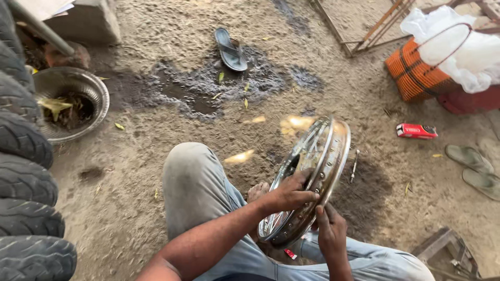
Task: The person sits on the ground and scrubs the rim of a bicycle wheel with a small abrasive pad. They rotate the wheel to clean different sections of the rim, then place the wheel on the ground.
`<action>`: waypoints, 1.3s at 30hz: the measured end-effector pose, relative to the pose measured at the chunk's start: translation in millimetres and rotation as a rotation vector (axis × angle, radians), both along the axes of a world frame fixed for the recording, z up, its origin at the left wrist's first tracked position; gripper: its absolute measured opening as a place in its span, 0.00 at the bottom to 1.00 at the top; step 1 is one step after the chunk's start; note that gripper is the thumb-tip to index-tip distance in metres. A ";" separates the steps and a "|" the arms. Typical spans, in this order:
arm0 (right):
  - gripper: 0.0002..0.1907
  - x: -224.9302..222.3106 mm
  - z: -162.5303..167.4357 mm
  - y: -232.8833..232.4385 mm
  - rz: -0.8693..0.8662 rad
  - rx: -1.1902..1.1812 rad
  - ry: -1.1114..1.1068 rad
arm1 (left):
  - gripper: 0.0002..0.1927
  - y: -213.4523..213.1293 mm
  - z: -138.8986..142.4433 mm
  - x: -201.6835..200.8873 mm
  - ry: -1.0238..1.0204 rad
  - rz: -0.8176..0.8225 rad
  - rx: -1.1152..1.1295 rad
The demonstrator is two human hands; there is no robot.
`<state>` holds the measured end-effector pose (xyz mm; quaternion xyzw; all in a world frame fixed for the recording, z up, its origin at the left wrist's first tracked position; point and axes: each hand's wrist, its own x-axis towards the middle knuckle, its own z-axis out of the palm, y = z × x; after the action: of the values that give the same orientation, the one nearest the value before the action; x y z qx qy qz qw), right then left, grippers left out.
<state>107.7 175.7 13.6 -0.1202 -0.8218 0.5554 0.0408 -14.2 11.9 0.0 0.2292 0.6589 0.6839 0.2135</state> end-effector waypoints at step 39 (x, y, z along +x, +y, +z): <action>0.14 -45.4 27.9 96.2 0.122 0.363 -0.343 | 0.31 17.5 19.5 5.8 0.079 -0.010 -0.202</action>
<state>62.3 272.0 41.5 -0.1533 -0.9087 0.3718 -0.1118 -8.4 29.4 19.5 0.2366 0.7313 0.6033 0.2125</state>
